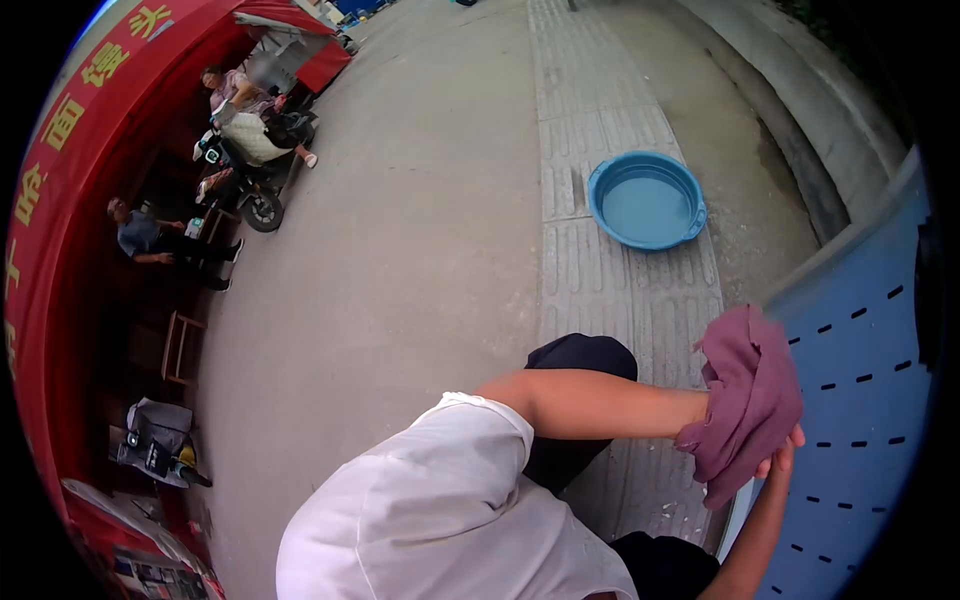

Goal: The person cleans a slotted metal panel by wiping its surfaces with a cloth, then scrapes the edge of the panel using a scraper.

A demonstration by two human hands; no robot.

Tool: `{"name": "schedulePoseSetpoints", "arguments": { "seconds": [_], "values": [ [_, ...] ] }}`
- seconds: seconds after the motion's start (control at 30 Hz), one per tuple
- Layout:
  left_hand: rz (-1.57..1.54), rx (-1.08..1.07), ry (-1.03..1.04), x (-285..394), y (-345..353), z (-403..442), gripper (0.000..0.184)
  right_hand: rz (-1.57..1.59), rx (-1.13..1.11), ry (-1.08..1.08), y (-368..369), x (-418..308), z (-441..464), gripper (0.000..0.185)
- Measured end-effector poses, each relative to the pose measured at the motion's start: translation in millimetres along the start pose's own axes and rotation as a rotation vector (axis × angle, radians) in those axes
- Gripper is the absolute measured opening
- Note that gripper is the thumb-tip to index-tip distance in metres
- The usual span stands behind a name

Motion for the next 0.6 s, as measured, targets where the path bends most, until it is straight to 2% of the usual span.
{"name": "schedulePoseSetpoints", "arguments": {
  "seconds": [0.1, 0.2, 0.3, 0.37, 0.47, 0.6],
  "values": [
    [0.156, -0.206, -0.131, -2.6, 13.8, 3.2, 0.032, -0.162, 0.07, 0.047, -13.4, -20.4, -6.9, 0.03],
    [0.159, -0.349, -0.22, -16.6, 25.9, 8.6, 0.032, -0.202, 0.097, 0.12, -12.2, -34.6, 8.0, 0.028],
    [0.038, -0.352, -0.314, -30.4, 32.0, 4.0, 0.031, 0.004, 0.042, 0.27, -1.8, -29.9, 12.7, 0.031],
    [-0.051, -0.333, -0.371, -40.3, 33.7, 0.3, 0.029, 0.044, 0.057, 0.282, 0.1, -18.4, 21.0, 0.027],
    [0.078, -0.412, -0.515, -56.3, 28.8, -6.7, 0.04, 0.13, 0.039, 0.308, 6.0, -9.0, 26.1, 0.024],
    [0.485, -0.443, -0.563, -69.9, 15.7, -18.6, 0.04, 0.422, -0.06, 0.326, 11.4, -14.1, 26.4, 0.02]
  ]
}}
Point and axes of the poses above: each hand's wrist, its own z-axis towards the middle knuckle, its own y-axis out of the palm, x = y × z, the point moved 3 cm from there along z, towards the middle knuckle, and after that the axes turned 15 degrees about z, right-handed, at the moved point
